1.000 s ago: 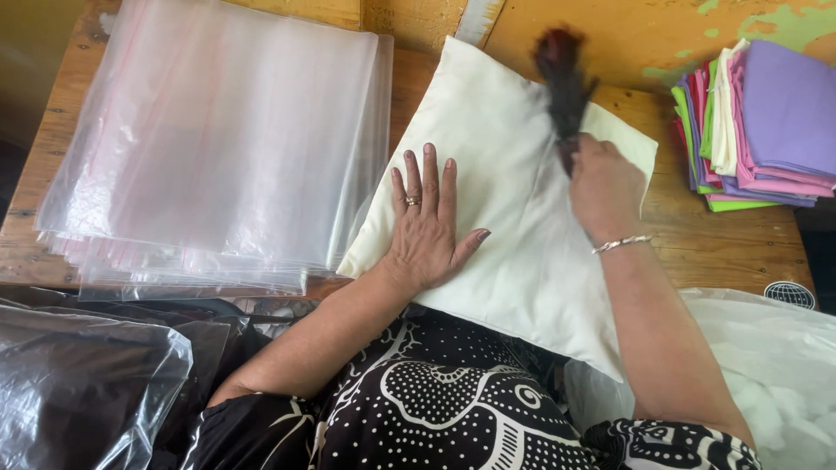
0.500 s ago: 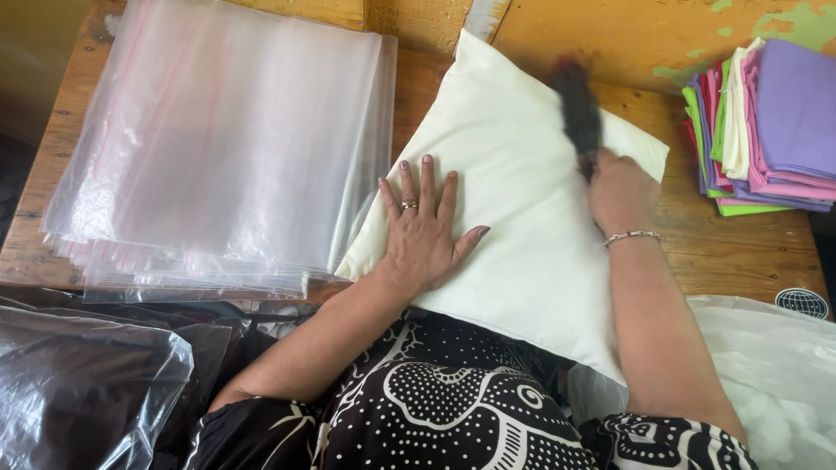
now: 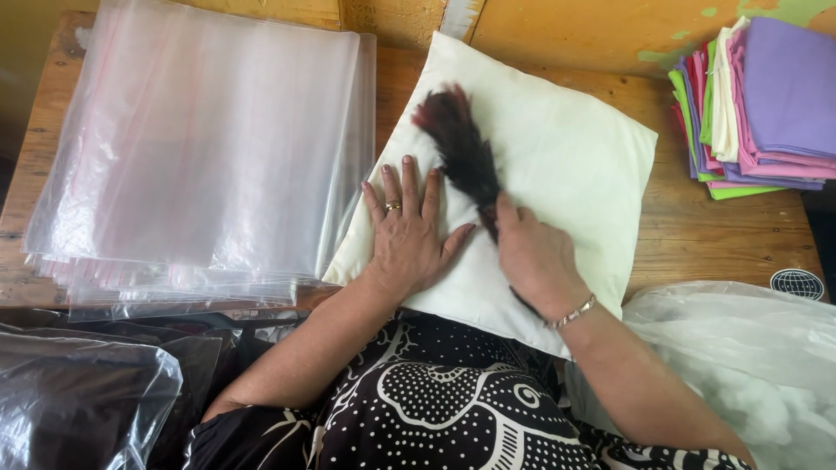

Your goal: The person fluffs a white pillow by hand, brushes the surface with a small brush, and then places the pillow into a clear plastic bag, sealing the zip-top closure.

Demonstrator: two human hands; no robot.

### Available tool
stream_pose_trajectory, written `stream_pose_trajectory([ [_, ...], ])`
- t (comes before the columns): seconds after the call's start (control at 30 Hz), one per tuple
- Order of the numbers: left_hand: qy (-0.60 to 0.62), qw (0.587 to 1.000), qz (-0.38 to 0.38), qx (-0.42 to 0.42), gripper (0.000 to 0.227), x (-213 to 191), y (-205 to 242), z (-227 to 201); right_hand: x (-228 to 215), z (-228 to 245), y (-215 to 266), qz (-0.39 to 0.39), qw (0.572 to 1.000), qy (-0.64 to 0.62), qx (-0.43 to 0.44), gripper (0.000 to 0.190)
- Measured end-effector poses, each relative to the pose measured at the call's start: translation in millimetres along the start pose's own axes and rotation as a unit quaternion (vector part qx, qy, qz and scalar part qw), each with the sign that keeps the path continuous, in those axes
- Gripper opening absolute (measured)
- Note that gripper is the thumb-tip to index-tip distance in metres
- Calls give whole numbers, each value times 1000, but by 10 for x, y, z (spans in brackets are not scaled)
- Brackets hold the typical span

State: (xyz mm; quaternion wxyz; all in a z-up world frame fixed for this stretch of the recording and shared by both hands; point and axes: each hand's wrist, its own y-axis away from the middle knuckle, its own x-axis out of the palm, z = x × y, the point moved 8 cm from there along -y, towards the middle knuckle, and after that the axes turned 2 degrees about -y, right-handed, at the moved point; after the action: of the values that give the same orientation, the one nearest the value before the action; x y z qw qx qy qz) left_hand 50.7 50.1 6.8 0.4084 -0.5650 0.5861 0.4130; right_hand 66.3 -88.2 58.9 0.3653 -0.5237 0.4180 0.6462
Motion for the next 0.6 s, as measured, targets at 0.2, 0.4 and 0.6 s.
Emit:
stream_pose_trajectory([
  [0.2,-1,1000,11,3,94,15,-21,-5,321,-2060,-723,-95,979,129,125,45],
  [0.4,-51,977,-205,30,91,48,53,8,135,-2860,-766,-1,950,100,297,45],
  [0.6,-28,976,-211,37,91,82,39,19,-53,-3527,-781,-140,915,131,355,78],
])
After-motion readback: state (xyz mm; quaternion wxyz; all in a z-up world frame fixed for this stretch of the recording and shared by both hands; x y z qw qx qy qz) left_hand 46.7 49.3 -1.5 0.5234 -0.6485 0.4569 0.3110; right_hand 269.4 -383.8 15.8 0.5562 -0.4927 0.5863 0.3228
